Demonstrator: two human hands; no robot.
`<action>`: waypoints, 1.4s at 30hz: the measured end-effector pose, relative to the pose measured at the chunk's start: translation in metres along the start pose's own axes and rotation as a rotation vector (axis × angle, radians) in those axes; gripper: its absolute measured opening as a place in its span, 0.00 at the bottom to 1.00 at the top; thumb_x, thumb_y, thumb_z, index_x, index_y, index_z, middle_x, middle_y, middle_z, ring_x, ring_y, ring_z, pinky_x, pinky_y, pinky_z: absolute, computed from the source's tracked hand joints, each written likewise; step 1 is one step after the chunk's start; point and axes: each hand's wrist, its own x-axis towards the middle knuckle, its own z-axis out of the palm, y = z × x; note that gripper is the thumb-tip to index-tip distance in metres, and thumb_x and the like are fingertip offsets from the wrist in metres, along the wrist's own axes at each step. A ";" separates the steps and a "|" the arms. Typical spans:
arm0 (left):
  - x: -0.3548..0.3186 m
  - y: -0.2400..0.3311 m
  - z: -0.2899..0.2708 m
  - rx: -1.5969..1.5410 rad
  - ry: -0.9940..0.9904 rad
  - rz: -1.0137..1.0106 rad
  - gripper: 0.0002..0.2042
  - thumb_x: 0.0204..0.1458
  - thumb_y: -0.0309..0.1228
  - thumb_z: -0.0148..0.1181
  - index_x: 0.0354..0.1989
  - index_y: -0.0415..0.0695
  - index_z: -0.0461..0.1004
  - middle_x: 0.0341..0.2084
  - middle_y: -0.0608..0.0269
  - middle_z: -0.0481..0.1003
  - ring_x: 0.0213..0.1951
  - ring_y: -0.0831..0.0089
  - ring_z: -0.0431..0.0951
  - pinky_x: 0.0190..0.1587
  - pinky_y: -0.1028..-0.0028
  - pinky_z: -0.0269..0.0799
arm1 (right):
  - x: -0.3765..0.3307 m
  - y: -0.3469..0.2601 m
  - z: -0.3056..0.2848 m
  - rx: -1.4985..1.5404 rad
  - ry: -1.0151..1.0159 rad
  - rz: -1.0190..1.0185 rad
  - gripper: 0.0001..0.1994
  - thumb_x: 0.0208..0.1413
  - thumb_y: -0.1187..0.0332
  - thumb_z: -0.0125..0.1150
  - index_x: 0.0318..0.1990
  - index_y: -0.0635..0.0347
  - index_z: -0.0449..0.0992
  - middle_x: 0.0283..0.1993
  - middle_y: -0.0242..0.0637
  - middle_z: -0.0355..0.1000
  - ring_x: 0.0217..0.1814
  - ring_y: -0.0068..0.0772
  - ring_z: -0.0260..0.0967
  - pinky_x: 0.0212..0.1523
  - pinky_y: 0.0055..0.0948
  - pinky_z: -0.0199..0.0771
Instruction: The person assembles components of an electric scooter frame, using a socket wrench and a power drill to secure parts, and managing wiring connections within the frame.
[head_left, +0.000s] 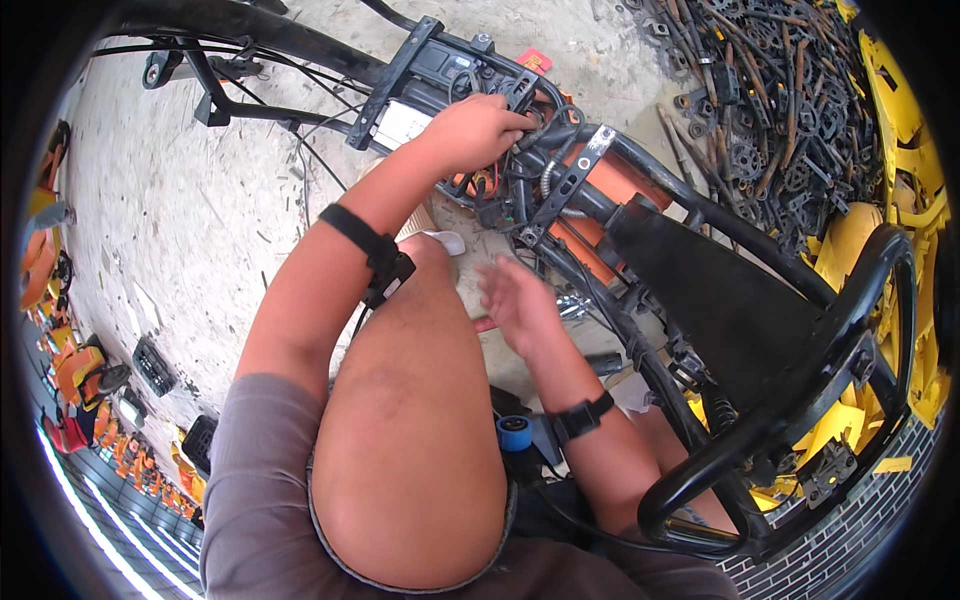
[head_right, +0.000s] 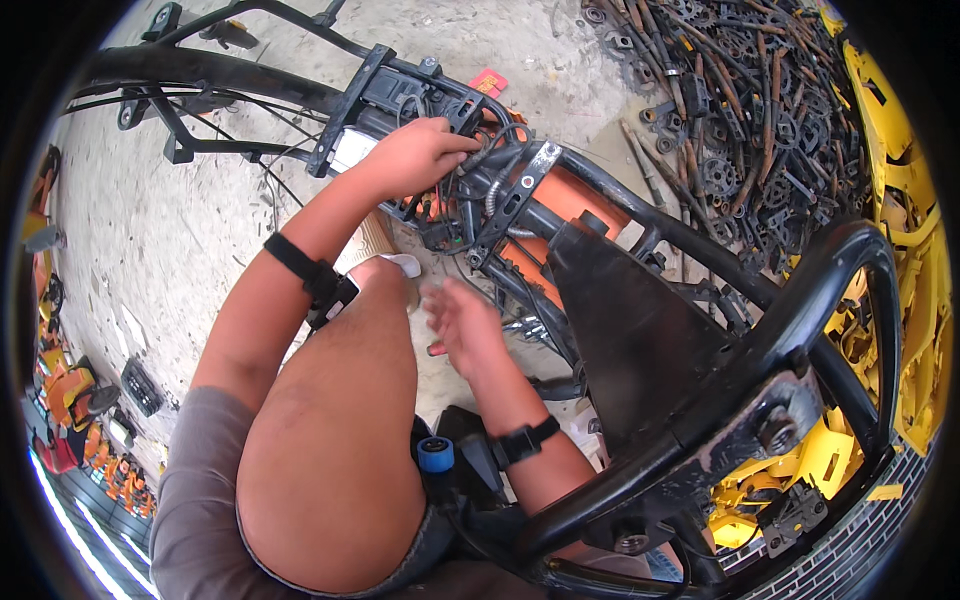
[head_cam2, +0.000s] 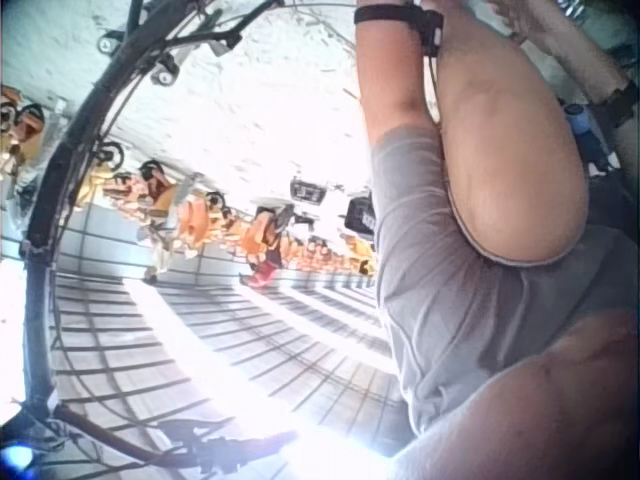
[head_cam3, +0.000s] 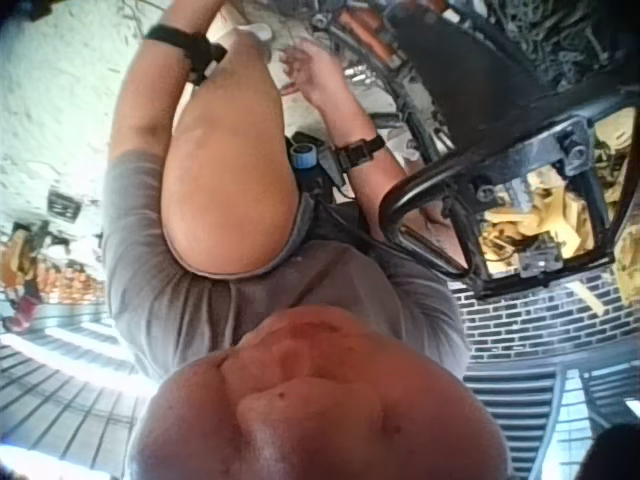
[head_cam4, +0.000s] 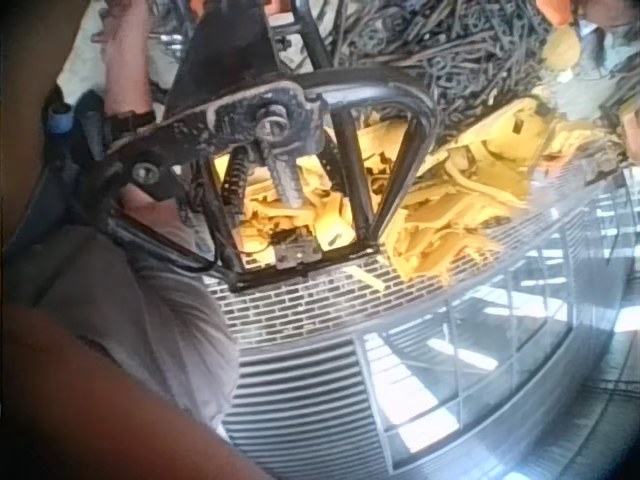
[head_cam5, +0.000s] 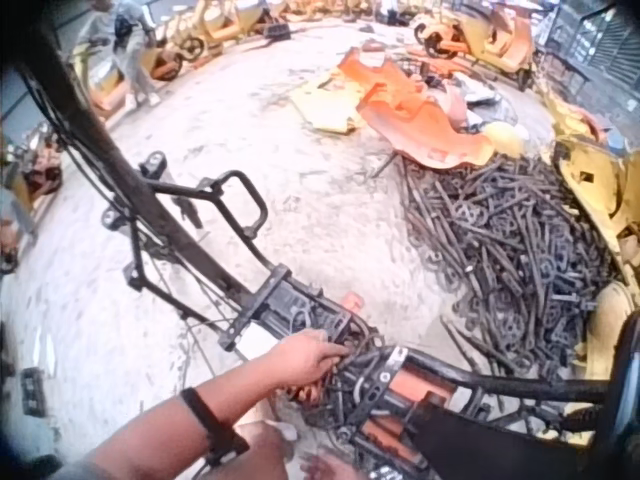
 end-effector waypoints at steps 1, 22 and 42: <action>-0.004 -0.003 -0.002 -0.098 0.001 -0.011 0.14 0.58 0.33 0.58 0.52 0.53 0.79 0.32 0.56 0.74 0.33 0.59 0.76 0.39 0.64 0.73 | -0.015 0.002 -0.001 -0.051 -0.036 0.004 0.13 0.65 0.65 0.54 0.52 0.62 0.71 0.47 0.38 0.77 0.40 0.28 0.72 0.40 0.27 0.72; 0.008 0.008 0.009 -0.250 -0.014 -0.226 0.18 0.57 0.43 0.60 0.55 0.55 0.78 0.40 0.56 0.80 0.39 0.59 0.81 0.41 0.67 0.76 | -0.002 -0.078 0.049 -1.128 0.385 -1.155 0.12 0.54 0.73 0.58 0.46 0.64 0.76 0.44 0.46 0.75 0.43 0.45 0.74 0.48 0.40 0.74; -0.081 0.005 -0.017 -0.183 0.001 0.256 0.16 0.44 0.30 0.69 0.44 0.49 0.80 0.37 0.66 0.76 0.44 0.62 0.76 0.46 0.64 0.74 | 0.010 -0.026 0.053 -1.593 0.530 -1.015 0.21 0.50 0.62 0.68 0.50 0.60 0.73 0.37 0.44 0.80 0.37 0.49 0.79 0.37 0.43 0.78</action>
